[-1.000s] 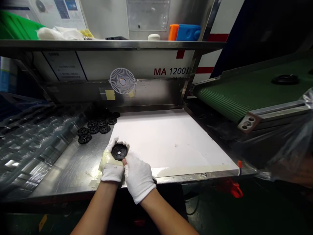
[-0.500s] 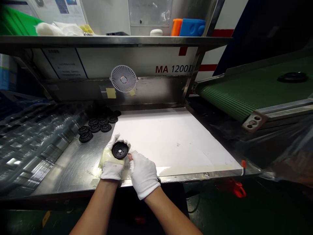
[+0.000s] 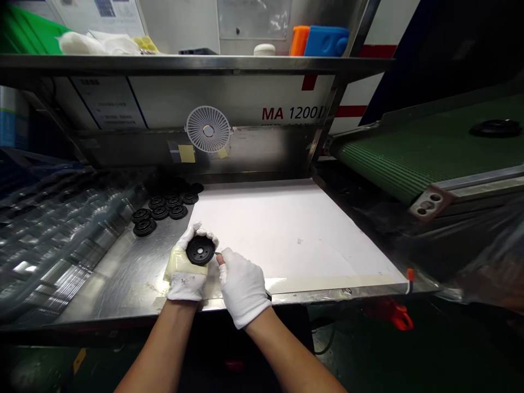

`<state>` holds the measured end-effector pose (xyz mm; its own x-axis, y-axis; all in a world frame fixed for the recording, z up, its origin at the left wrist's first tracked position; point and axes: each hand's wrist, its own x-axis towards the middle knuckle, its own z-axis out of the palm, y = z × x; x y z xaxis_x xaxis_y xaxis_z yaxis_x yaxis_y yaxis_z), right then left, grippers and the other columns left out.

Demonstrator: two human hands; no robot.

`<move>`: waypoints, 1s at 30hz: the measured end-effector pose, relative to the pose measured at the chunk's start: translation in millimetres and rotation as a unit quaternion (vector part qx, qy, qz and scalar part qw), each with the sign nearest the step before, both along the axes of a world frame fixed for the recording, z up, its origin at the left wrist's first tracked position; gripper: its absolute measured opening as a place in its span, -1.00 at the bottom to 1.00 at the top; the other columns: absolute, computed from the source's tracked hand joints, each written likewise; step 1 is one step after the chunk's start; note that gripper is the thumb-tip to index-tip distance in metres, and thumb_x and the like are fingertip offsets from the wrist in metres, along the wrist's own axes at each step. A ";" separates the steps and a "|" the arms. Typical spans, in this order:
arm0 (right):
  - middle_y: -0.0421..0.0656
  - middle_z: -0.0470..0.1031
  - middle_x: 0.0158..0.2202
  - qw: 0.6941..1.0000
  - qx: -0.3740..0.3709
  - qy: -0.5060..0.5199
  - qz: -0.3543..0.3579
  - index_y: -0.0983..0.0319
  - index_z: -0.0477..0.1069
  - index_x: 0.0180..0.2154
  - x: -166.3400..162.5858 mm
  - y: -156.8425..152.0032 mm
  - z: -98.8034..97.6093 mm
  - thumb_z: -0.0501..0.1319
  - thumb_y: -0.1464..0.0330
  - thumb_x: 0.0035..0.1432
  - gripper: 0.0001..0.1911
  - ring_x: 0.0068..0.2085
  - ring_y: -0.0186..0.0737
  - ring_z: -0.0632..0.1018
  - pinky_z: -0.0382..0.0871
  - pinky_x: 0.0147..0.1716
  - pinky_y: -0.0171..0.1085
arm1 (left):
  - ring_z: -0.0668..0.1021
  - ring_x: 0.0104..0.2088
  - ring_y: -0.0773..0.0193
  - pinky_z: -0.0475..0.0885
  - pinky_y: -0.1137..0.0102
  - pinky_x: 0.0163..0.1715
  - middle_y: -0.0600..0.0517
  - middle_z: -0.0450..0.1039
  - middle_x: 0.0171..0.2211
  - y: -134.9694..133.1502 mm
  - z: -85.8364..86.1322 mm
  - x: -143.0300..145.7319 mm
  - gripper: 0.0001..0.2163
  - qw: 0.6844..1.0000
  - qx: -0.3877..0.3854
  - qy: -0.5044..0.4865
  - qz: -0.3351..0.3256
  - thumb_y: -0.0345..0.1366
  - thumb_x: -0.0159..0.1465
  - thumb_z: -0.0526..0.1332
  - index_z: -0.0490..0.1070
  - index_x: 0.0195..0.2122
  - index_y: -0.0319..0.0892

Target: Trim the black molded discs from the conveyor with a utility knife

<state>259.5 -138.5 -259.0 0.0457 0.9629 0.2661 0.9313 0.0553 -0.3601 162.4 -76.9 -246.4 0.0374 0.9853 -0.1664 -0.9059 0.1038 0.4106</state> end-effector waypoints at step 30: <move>-0.25 0.50 -0.41 1.000 0.002 0.021 0.007 0.13 0.33 -0.27 -6.6 -3.4 0.6 -0.08 0.29 0.27 -0.76 -0.44 -0.29 0.47 0.04 -0.49 -0.29 | 0.51 -0.26 0.09 0.44 0.11 -0.27 -0.12 0.44 -0.27 2.3 -6.9 -5.9 -0.68 0.993 0.006 0.038 -0.112 -0.39 0.05 0.14 0.36 -0.12 -0.18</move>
<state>252.9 -141.9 -258.4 0.0434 0.9626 0.2675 0.9145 0.0695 -0.3987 156.5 -74.6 -253.3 0.2443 0.9554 -0.1661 -0.8268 0.2947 0.4790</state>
